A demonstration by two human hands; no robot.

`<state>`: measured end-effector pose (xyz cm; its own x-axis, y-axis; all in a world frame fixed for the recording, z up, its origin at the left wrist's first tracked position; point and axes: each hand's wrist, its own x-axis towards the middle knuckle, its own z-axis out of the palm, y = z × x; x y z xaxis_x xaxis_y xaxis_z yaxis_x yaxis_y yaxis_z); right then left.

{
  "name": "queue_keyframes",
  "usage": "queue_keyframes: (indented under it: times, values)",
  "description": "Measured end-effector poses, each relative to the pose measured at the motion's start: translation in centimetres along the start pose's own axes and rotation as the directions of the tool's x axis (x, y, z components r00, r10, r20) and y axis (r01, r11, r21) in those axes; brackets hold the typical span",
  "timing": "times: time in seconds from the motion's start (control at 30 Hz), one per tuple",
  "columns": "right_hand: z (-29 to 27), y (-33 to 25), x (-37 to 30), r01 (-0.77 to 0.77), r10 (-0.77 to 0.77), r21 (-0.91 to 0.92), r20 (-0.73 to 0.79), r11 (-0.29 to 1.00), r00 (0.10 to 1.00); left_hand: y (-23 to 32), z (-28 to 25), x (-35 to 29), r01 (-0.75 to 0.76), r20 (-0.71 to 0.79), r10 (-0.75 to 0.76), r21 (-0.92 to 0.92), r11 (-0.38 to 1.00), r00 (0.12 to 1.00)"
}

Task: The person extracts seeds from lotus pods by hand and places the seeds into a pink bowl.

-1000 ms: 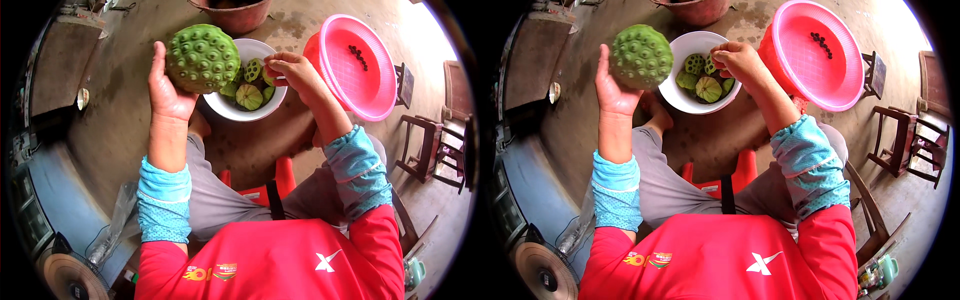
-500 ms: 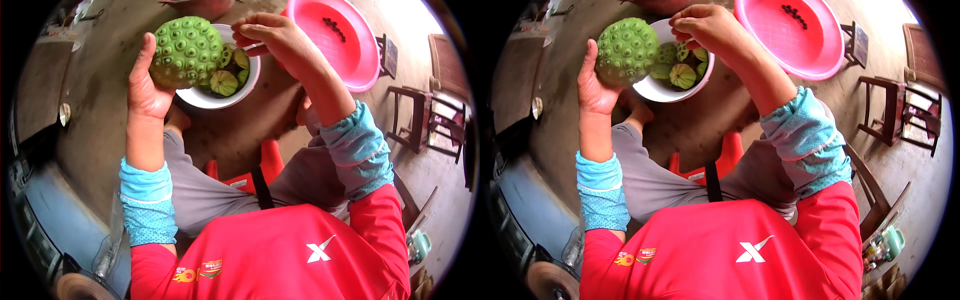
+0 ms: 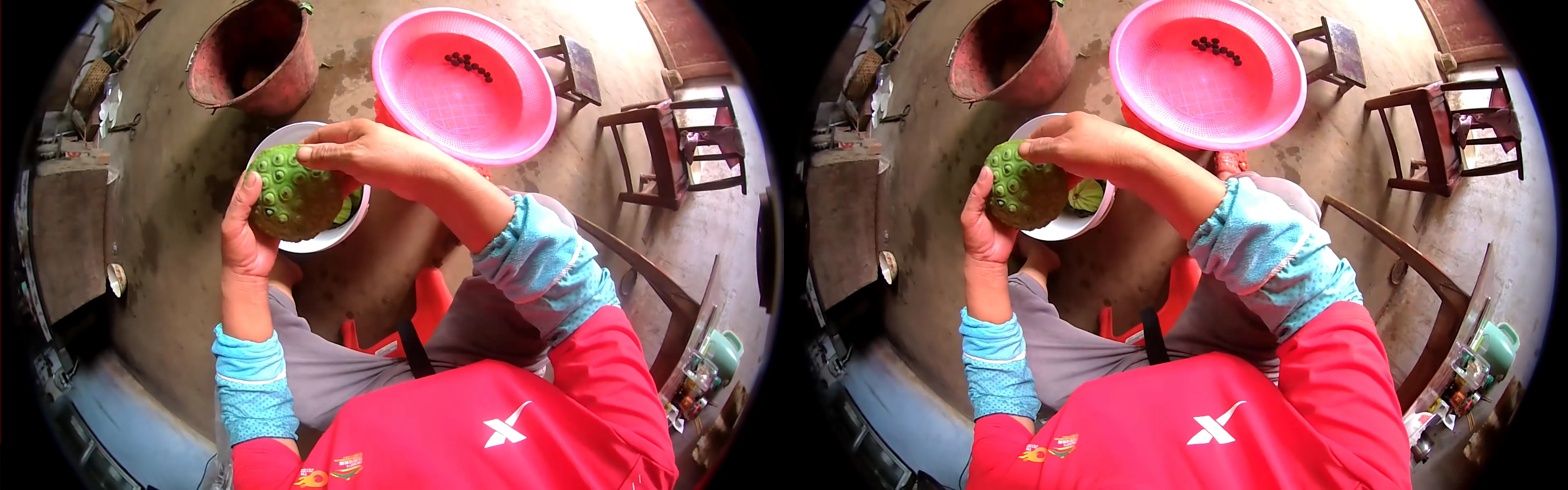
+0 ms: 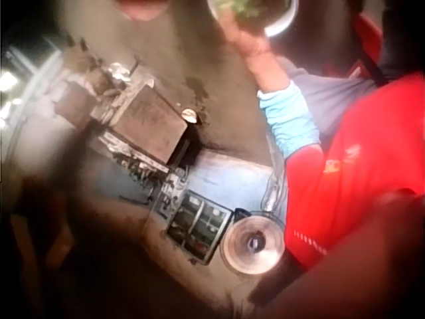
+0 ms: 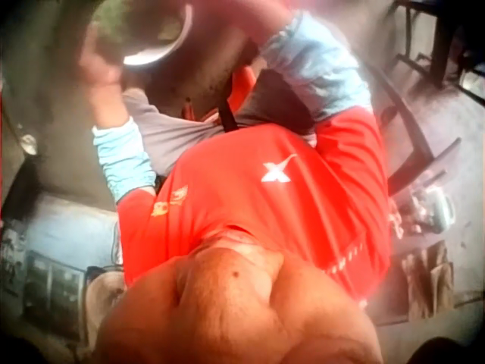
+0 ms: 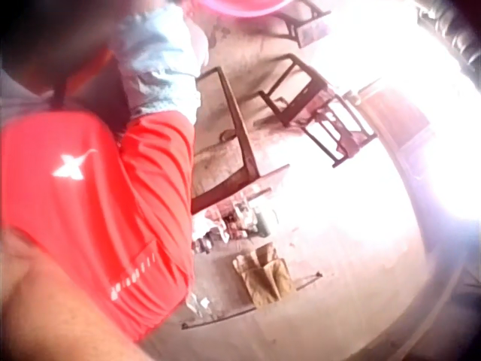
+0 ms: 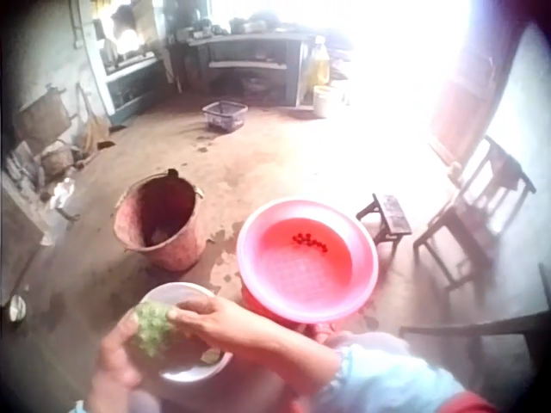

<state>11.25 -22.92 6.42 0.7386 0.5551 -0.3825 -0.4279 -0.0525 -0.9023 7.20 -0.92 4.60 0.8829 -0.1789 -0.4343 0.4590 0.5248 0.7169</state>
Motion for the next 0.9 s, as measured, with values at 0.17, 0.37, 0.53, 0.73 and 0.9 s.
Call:
queue_keyframes:
  times: [0.17, 0.37, 0.53, 0.73, 0.9]
  values:
    - [-0.2, 1.5, 0.3, 0.017, -0.011, -0.129, 0.051, 0.992, 0.999, -0.2, 0.4, -0.3, -0.033, 0.016, 0.031, 0.131, 0.991, 0.999]
    - [-0.6, 2.3, -1.1, -0.045, 0.034, 0.144, 0.078, 0.988, 0.996, -0.2, 0.8, -0.3, -0.013, 0.15, -0.016, 0.192, 0.981, 0.988]
    - [-1.0, 2.5, -1.7, -0.115, 0.073, 0.327, 0.139, 0.938, 0.988, -0.1, 1.0, -0.6, -0.023, 0.123, -0.008, 0.248, 0.968, 0.992]
    - [-1.6, 3.4, -1.7, -0.107, 0.117, -0.047, 0.304, 0.993, 0.946, 0.3, -1.2, 0.4, -0.039, -0.061, 0.076, 0.458, 0.888, 0.995]
    - [-2.6, 14.4, -1.8, -0.293, 0.389, -0.301, 0.337, 0.907, 0.858, 1.4, -1.3, 0.4, -0.2, -0.08, 0.253, 0.409, 0.89, 0.964]
